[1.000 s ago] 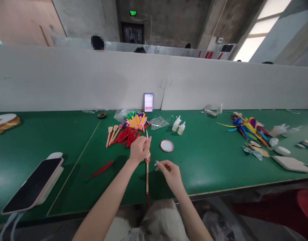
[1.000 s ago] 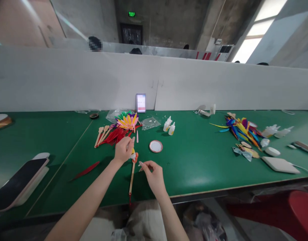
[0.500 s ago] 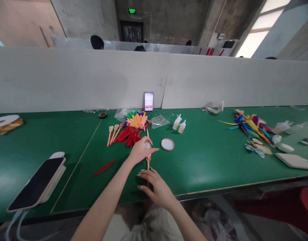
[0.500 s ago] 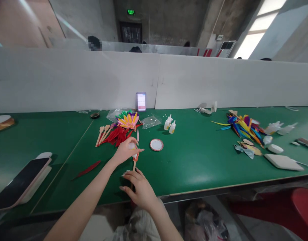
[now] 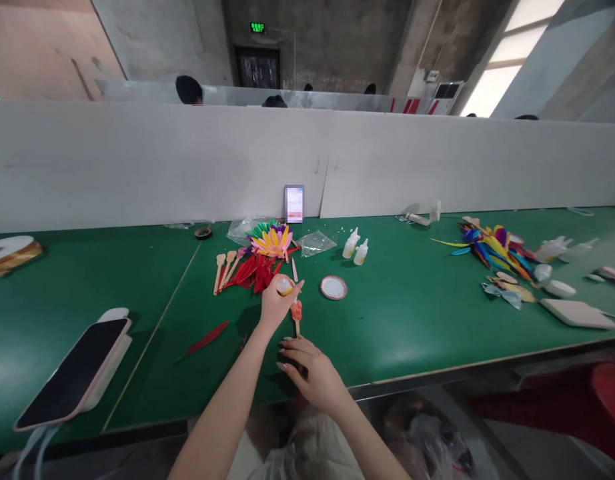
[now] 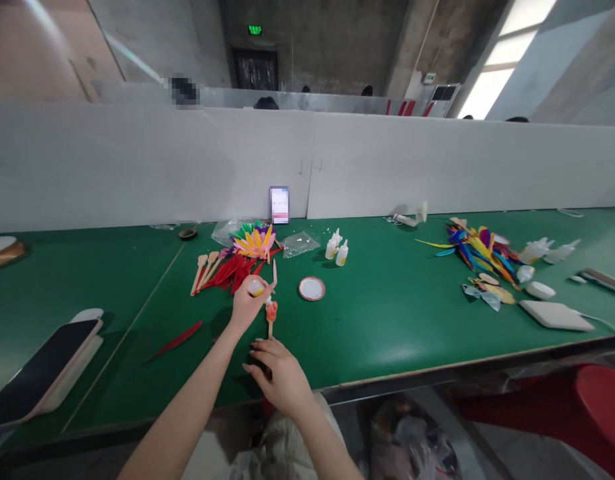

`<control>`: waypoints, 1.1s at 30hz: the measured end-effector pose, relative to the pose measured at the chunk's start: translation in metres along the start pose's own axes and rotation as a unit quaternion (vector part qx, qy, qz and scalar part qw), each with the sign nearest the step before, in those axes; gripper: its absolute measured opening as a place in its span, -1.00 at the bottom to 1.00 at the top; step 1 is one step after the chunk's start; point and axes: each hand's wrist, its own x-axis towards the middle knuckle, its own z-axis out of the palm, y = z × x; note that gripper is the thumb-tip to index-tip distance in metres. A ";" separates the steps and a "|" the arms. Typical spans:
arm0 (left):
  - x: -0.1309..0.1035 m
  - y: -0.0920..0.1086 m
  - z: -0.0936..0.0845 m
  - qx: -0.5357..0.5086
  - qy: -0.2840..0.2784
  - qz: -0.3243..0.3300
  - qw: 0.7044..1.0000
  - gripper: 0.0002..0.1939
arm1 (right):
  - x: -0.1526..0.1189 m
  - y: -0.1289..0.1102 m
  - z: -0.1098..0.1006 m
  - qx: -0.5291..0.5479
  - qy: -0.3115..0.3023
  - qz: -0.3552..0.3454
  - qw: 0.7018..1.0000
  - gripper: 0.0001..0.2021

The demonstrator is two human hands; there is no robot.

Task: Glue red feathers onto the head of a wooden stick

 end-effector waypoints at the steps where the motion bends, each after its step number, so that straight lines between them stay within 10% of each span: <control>1: 0.000 -0.001 -0.001 -0.009 -0.005 0.000 1.000 -0.75 | 0.000 0.000 0.000 0.002 0.006 0.002 1.000 -0.74; 6: -0.003 -0.006 -0.014 -0.060 -0.060 -0.050 0.995 -0.73 | 0.000 0.001 0.002 0.022 0.025 0.029 0.999 -0.77; 12: -0.004 -0.011 -0.018 -0.079 0.001 -0.010 0.997 -0.74 | 0.000 0.003 0.003 0.029 0.029 0.029 0.999 -0.77; 18: -0.012 -0.014 -0.009 -0.127 -0.090 -0.063 0.986 -0.76 | 0.001 0.003 0.003 0.017 0.023 0.024 0.999 -0.77; 23: -0.010 -0.015 -0.011 -0.086 0.015 -0.040 0.995 -0.77 | 0.001 0.003 0.003 0.015 0.024 0.024 0.999 -0.77; 33: -0.010 -0.015 -0.010 -0.094 0.003 -0.055 0.994 -0.76 | 0.001 0.003 0.004 0.014 0.022 0.027 0.999 -0.77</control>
